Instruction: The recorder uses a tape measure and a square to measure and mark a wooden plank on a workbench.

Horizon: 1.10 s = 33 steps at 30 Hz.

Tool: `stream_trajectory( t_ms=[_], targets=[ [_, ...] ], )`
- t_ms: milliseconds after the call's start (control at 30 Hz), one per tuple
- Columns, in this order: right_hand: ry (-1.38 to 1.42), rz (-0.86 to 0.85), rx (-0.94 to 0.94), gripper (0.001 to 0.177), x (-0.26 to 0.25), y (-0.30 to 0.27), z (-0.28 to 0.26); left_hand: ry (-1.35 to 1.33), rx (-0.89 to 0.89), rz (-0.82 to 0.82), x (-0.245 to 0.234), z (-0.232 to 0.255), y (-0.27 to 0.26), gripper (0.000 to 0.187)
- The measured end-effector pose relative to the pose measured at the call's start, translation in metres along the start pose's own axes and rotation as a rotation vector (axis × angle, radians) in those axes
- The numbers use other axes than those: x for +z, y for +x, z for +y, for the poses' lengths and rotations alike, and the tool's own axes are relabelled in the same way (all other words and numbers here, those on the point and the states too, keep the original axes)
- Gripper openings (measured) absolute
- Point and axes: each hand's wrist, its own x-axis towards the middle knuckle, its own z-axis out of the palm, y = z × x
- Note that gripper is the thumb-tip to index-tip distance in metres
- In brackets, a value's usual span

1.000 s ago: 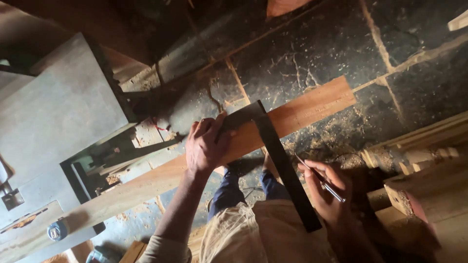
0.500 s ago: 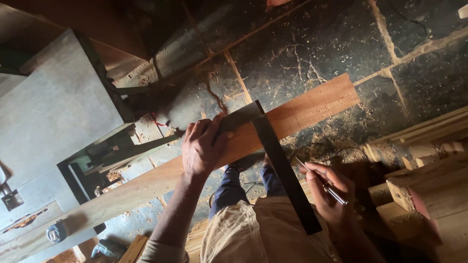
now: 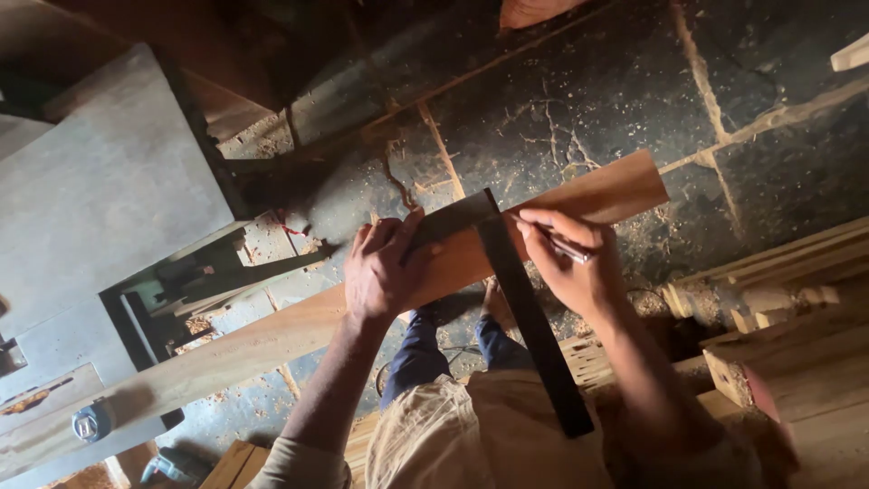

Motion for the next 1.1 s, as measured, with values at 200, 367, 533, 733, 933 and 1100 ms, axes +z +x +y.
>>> stream_trajectory(
  t_ms=[200, 367, 533, 733, 933, 1100],
  targets=[
    [0.037, -0.028, -0.038, 0.019, -0.006, 0.011, -0.007, -0.014, -0.019, 0.012, -0.002, 0.002, 0.0, 0.056],
    [-0.049, -0.081, -0.025, 0.019, -0.005, 0.011, -0.001, -0.019, -0.011, 0.013, 0.0, 0.0, 0.0, 0.054],
    [-0.079, -0.179, -0.036, 0.015, -0.023, -0.023, -0.004, -0.032, -0.038, -0.016, -0.002, 0.002, 0.002, 0.054],
    [-0.236, -0.257, -0.046, 0.013, -0.018, 0.002, -0.005, -0.042, -0.003, 0.013, 0.0, 0.0, -0.001, 0.052],
    [-0.175, -0.117, -0.178, 0.012, -0.008, 0.035, -0.018, -0.038, 0.01, 0.038, 0.001, -0.001, 0.0, 0.049],
    [-0.121, -0.067, -0.179, 0.016, -0.031, -0.025, -0.05, -0.037, 0.001, 0.031, 0.001, -0.003, -0.004, 0.047]
  ],
)
